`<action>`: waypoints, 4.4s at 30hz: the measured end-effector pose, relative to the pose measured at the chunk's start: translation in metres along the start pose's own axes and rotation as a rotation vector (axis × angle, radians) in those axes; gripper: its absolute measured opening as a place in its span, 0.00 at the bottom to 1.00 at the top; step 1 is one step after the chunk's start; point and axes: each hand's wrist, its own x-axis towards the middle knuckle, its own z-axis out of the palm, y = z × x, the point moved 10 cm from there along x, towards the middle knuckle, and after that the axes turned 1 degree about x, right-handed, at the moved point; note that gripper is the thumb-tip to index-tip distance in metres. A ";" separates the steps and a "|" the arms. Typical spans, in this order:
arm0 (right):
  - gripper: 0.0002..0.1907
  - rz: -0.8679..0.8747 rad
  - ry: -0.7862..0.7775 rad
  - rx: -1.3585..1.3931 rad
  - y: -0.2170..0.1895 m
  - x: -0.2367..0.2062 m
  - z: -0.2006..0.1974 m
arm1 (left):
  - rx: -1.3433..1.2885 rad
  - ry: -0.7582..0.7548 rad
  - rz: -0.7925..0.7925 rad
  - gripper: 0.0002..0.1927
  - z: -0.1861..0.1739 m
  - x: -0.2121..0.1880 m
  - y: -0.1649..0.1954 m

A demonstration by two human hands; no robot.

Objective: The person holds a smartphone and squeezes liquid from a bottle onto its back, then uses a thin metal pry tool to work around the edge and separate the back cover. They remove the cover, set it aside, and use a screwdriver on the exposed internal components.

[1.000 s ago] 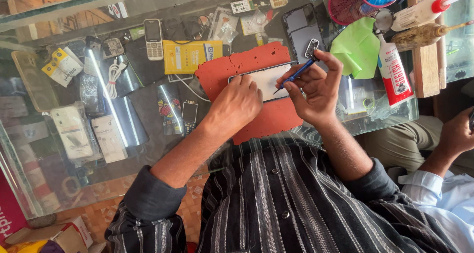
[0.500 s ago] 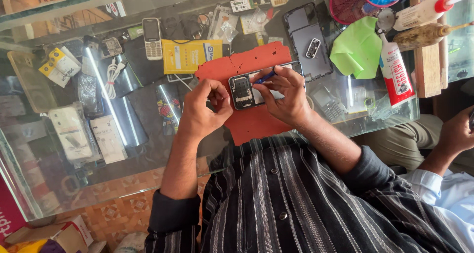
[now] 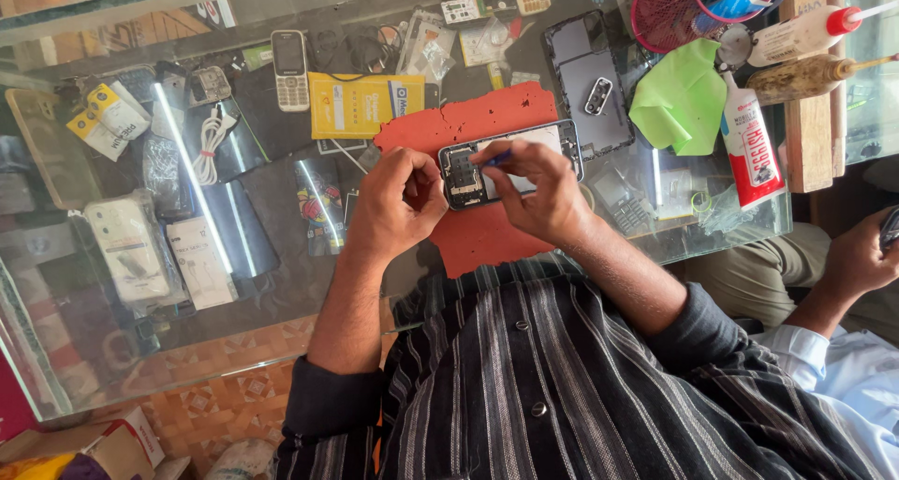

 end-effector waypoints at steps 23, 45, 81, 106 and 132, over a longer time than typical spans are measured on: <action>0.34 -0.139 -0.072 0.079 -0.020 0.020 0.000 | 0.051 -0.022 0.035 0.13 0.003 0.001 0.009; 0.41 -0.001 0.081 -0.020 0.009 0.003 -0.009 | 0.152 -0.043 0.163 0.10 0.006 0.008 0.032; 0.14 0.463 0.373 0.066 0.094 -0.058 -0.145 | 0.208 -0.069 0.239 0.15 0.154 0.091 0.056; 0.07 0.635 0.268 0.022 0.094 -0.040 -0.148 | 0.420 -0.028 0.104 0.31 0.010 -0.011 0.040; 0.08 0.531 0.289 0.502 0.055 -0.052 -0.012 | 0.529 -0.013 0.091 0.23 0.024 -0.016 0.029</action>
